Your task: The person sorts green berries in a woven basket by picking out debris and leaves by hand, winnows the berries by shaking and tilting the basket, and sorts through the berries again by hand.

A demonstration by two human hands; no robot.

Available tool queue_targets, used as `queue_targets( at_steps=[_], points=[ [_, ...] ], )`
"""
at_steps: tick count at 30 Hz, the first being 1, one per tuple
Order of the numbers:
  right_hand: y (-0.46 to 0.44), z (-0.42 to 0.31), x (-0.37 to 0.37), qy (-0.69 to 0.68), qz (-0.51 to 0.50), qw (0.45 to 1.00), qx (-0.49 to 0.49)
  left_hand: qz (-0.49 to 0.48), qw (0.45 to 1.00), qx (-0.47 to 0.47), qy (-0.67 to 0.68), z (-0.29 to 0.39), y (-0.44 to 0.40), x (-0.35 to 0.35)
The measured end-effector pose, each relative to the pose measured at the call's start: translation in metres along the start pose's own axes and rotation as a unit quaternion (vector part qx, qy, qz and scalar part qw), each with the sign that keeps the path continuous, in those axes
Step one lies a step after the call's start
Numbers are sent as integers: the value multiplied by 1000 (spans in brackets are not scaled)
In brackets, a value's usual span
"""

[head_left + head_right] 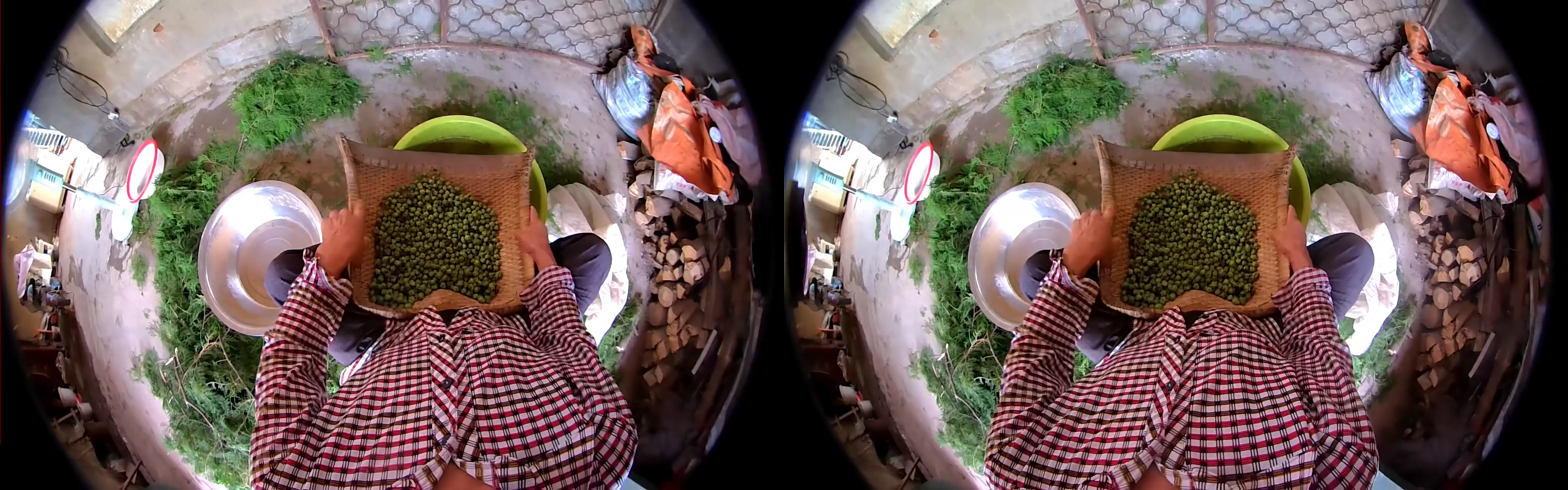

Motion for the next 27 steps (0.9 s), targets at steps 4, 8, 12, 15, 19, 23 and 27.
queue_targets(
  at_steps=[4, 8, 12, 15, 19, 23, 27],
  points=[
    [4, -12, 13, 39, -29, 998, -31, -16, 997, -62, -38, 4, -20, -5],
    [5, -47, 35, 161, -23, 987, -9, 190, 970, -112, -106, 12, -21, 0],
    [-23, -80, 18, 179, 93, 959, 199, 178, 971, -156, -23, 19, -38, -18],
    [-23, -129, -19, 163, -11, 951, 264, 100, 987, -121, 27, 14, -46, -5],
    [-48, -127, -65, 194, -78, 953, 219, 134, 985, -63, 90, -5, -50, 37],
    [-56, -130, -85, 218, -59, 947, 228, 175, 978, -44, 106, -18, -54, 60],
    [-58, -133, -95, 205, -76, 952, 212, 168, 978, -36, 115, -21, -59, 61]
  ],
)
Point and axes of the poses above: each hand's wrist, its own y-axis away from the middle knuckle, its own x-axis out of the back of the hand, z = x × y, the point moved 5 cm from there along -y, towards the middle knuckle, and after that the axes turned 1 degree about -x, right-handed, at the moved point
